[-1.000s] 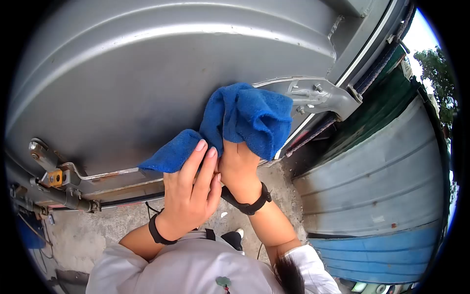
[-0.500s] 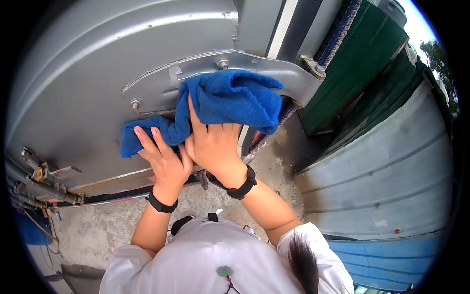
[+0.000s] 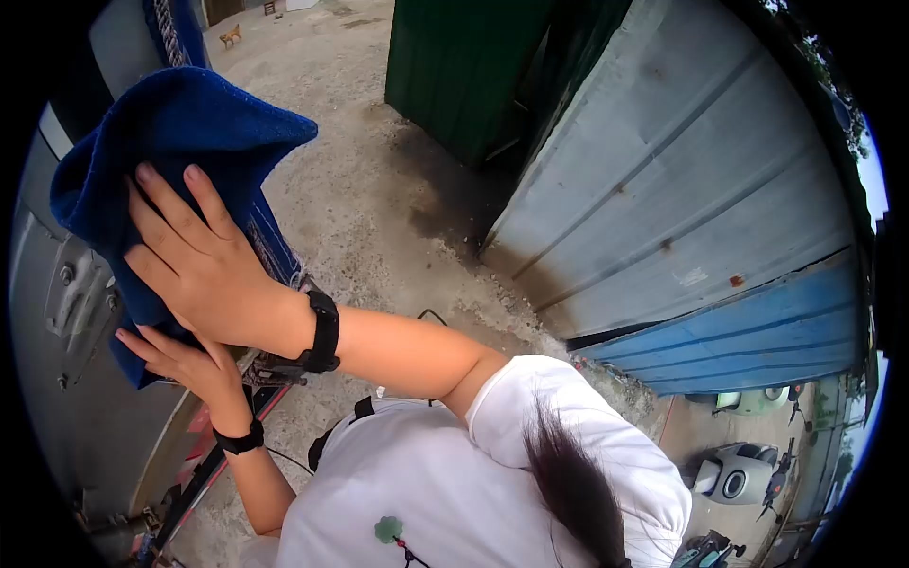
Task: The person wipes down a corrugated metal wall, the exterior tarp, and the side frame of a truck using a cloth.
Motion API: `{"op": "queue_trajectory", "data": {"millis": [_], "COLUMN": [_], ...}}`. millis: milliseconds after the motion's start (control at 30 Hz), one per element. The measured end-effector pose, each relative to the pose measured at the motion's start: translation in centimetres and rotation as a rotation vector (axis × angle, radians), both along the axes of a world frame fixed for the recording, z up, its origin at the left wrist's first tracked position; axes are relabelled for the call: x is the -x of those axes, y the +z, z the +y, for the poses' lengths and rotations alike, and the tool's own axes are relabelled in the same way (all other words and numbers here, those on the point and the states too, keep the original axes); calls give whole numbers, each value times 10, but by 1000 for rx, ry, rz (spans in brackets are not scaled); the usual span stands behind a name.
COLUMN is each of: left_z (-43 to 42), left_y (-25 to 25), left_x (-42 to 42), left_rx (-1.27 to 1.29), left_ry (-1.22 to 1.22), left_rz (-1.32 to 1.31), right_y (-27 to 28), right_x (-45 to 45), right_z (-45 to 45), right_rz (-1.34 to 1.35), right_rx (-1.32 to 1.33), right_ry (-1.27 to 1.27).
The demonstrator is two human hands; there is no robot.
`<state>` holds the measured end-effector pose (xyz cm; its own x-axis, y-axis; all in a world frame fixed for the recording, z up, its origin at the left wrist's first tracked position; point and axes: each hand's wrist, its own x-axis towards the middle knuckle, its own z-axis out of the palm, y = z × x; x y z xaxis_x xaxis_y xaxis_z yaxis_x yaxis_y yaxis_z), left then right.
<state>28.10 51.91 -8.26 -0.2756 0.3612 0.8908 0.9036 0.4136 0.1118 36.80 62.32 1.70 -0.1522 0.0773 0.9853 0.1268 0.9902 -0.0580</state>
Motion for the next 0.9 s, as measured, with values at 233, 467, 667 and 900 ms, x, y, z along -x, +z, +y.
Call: {"op": "queue_trajectory", "data": {"millis": [233, 467, 667, 900], "left_z": [20, 119, 214, 310], "left_y": [-15, -32, 0, 34], "left_x": [-34, -169, -271, -348], "left_rx": [-345, -112, 67, 33], "left_ry": [-201, -732, -1075, -1417], "left_rz": [9, 63, -169, -437], "right_y": [-97, -95, -119, -106], "right_x": [-70, -246, -365, -482], "right_z": [39, 79, 142, 233], "right_rz": [38, 153, 156, -7], "right_rx": [22, 390, 307, -25], "right_ry": [-18, -363, -768, -1097]}}
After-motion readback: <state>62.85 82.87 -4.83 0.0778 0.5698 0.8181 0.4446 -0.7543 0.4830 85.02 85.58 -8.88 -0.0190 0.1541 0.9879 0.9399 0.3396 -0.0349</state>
